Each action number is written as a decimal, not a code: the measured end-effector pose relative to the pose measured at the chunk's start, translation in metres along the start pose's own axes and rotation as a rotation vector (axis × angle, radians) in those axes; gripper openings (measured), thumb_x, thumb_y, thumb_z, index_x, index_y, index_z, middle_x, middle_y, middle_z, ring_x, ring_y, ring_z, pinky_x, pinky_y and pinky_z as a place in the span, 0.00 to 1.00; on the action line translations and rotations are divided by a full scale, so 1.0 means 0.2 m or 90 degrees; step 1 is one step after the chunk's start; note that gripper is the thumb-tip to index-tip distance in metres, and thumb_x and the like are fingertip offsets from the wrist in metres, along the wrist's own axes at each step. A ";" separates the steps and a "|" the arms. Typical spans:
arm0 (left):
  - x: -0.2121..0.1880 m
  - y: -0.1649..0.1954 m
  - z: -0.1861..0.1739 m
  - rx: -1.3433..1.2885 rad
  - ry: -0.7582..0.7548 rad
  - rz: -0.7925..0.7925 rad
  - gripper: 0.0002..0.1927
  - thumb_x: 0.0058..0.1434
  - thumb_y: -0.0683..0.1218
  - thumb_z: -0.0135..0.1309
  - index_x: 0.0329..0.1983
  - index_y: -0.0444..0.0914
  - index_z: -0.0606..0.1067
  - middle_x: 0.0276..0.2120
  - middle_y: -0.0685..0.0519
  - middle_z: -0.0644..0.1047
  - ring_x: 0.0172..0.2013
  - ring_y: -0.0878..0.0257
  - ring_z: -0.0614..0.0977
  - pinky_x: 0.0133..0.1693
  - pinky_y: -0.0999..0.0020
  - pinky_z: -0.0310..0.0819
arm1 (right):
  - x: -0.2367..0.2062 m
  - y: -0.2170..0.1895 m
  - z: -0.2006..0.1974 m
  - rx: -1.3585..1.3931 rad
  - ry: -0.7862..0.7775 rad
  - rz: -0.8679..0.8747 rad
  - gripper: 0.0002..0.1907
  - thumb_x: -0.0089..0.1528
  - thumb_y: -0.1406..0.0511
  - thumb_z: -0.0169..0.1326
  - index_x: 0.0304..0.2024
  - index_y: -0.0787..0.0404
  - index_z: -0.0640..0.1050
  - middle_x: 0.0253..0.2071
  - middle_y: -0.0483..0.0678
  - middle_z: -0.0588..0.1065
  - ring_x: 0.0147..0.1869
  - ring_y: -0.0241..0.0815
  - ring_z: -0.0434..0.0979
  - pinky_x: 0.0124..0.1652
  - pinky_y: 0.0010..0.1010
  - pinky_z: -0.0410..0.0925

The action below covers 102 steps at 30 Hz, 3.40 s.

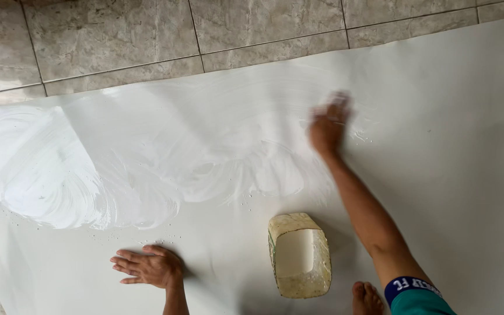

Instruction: The person spreads a large white fabric sheet on the tiled floor and trims it with scissors. They scoop white paste from a large plastic jug into a smaller container, add water at an outdoor tap, then kneel and spread the paste by hand across the fabric surface.

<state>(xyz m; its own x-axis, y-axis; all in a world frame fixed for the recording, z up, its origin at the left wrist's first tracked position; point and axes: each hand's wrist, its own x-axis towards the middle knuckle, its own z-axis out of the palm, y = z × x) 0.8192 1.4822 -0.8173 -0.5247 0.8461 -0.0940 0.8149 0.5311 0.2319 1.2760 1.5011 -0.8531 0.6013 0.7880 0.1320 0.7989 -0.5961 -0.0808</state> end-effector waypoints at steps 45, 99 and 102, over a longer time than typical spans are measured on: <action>-0.74 1.16 0.22 0.092 -0.292 0.413 0.29 0.65 0.53 0.55 0.65 0.35 0.66 0.59 0.40 0.75 0.41 0.45 0.85 0.43 0.50 0.83 | 0.40 1.20 0.03 0.152 -0.012 -0.225 0.33 0.73 0.56 0.42 0.76 0.65 0.55 0.79 0.57 0.51 0.83 0.54 0.46 0.73 0.65 0.42; -1.70 0.81 0.28 -0.074 -0.394 0.825 0.33 0.63 0.49 0.60 0.67 0.30 0.65 0.73 0.34 0.57 0.73 0.40 0.58 0.68 0.48 0.59 | -0.27 0.98 -0.08 0.237 -0.150 -0.687 0.29 0.69 0.53 0.44 0.67 0.63 0.68 0.76 0.48 0.56 0.81 0.51 0.50 0.73 0.56 0.46; -1.55 0.51 -0.05 -0.201 -0.232 0.651 0.30 0.68 0.46 0.54 0.71 0.30 0.64 0.74 0.35 0.58 0.73 0.43 0.60 0.70 0.52 0.59 | -0.22 1.29 -0.16 0.132 -0.184 -0.509 0.23 0.69 0.55 0.45 0.60 0.63 0.71 0.77 0.50 0.57 0.83 0.53 0.48 0.73 0.63 0.45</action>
<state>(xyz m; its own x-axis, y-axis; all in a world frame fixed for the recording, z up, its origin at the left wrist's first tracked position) 1.0638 1.2735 -0.7550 0.4976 0.8673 0.0151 0.6952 -0.4091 0.5910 1.4552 1.3070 -0.8483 -0.1819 0.9829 -0.0279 0.9524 0.1691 -0.2536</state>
